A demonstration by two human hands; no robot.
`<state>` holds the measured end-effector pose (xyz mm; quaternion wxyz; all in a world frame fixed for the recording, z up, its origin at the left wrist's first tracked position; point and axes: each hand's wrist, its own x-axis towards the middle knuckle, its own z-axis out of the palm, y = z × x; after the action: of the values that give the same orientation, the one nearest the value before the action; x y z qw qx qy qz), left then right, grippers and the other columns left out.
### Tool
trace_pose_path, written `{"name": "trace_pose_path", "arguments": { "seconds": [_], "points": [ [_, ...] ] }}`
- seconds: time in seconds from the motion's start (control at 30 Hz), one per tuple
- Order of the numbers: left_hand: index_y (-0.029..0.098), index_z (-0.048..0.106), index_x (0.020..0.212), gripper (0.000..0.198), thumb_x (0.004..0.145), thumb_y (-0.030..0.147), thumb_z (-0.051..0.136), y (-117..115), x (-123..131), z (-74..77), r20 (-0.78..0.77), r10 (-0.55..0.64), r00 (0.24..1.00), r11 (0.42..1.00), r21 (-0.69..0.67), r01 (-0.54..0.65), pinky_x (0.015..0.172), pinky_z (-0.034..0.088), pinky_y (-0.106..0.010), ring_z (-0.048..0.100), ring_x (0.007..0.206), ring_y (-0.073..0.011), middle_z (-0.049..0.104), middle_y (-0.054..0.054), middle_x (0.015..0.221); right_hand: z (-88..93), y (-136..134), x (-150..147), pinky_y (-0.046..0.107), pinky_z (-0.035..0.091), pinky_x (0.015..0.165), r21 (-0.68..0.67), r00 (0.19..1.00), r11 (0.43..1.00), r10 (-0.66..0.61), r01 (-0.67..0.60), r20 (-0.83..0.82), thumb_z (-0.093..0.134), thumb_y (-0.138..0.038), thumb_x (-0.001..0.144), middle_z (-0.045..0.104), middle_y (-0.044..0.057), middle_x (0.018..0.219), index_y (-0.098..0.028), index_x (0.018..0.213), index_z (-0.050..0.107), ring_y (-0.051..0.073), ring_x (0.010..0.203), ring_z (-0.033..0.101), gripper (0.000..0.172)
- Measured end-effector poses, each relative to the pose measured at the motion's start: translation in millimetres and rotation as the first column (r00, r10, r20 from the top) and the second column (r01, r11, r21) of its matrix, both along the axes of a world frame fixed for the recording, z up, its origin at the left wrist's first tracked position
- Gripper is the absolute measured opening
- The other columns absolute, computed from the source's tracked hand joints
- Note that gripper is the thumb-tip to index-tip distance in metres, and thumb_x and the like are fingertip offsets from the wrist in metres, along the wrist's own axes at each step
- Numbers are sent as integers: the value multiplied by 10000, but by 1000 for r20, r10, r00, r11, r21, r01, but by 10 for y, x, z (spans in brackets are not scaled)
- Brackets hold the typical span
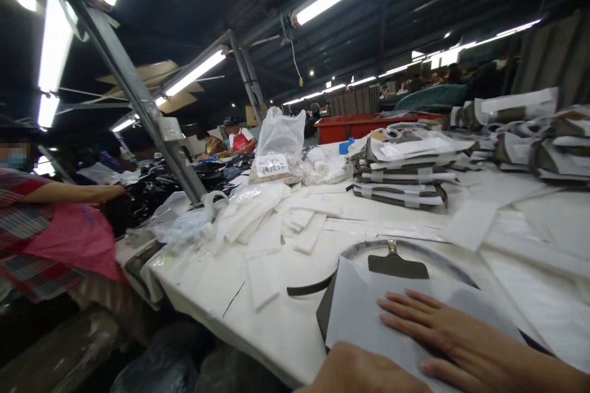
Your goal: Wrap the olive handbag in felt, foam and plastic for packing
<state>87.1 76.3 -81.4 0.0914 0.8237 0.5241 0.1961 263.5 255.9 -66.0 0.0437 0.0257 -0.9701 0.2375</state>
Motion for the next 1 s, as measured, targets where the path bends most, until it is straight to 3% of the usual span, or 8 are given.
{"name": "trace_pose_path", "arguments": {
  "seconds": [0.1, 0.17, 0.3, 0.4, 0.53, 0.63, 0.77, 1.0],
  "points": [
    [215, 574, 1301, 415, 1002, 468, 437, 193, 2, 344, 102, -44, 994, 997, 70, 37, 983, 464, -207, 640, 1150, -160, 700, -55, 1218, -97, 14, 22, 523, 408, 1126, 38, 998, 999, -10, 13, -65, 583, -407, 932, 446, 19, 1506, -403, 1478, 375, 306, 1374, 426, 584],
    [215, 444, 1430, 512, 987, 469, 478, 330, -66, 415, 79, -76, 994, 996, 53, 72, 1118, 364, -263, 503, 1328, -185, 559, -67, 1423, -199, 49, 39, 487, 462, 1099, 76, 992, 996, -32, 41, -119, 604, -404, 919, 519, 22, 1458, -400, 1454, 433, 304, 1324, 503, 561],
    [222, 282, 1526, 723, 941, 588, 498, 453, -234, 120, -51, 15, 999, 999, -35, -17, 1170, 311, -440, 392, 1413, -293, 371, -142, 1557, -369, 130, 38, 494, 504, 1056, 182, 981, 982, -18, 54, -193, 619, -418, 907, 539, 66, 1451, -348, 1494, 390, 320, 1312, 524, 634],
    [231, 235, 1538, 746, 936, 570, 516, 418, -270, -165, 13, 74, 997, 997, -9, -74, 1186, 300, -460, 364, 1432, -263, 358, -123, 1568, -406, 126, 38, 494, 480, 1069, 194, 970, 980, 1, 47, -242, 633, -439, 898, 541, 132, 1448, -252, 1500, 407, 317, 1317, 522, 670],
    [243, 225, 1529, 579, 1002, 334, 447, 423, -305, -327, 185, 159, 970, 987, 5, -163, 1162, 371, -425, 444, 1383, -200, 415, -84, 1541, -387, 74, 57, 434, 509, 988, 122, 939, 986, -65, 112, -339, 603, -401, 929, 629, 165, 1272, -179, 1316, 584, 263, 1169, 592, 447],
    [248, 247, 1518, 540, 1007, 259, 422, 484, -358, -380, 247, 158, 956, 987, -43, -152, 1143, 403, -430, 475, 1359, -194, 463, -77, 1508, -368, 49, 56, 393, 526, 886, 119, 946, 987, -63, 106, -318, 553, -367, 961, 653, 123, 1075, -172, 1177, 630, 215, 992, 600, 301],
    [237, 304, 1491, 514, 1000, 261, 454, 509, -380, -395, 246, 162, 956, 986, -78, -147, 1140, 407, -437, 481, 1352, -200, 495, -65, 1484, -360, 30, 52, 383, 511, 856, 168, 958, 982, -30, 81, -284, 521, -339, 981, 640, 103, 1013, -178, 1151, 636, 203, 946, 573, 261],
    [215, 442, 1430, 469, 997, 389, 487, 570, -430, -177, 130, 76, 989, 987, -149, -56, 1158, 374, -427, 498, 1338, -210, 539, -68, 1447, -350, 47, 44, 371, 512, 856, 124, 970, 990, -35, 66, -241, 501, -329, 990, 647, 101, 1023, -180, 1158, 627, 191, 953, 581, 257]
  ]
}}
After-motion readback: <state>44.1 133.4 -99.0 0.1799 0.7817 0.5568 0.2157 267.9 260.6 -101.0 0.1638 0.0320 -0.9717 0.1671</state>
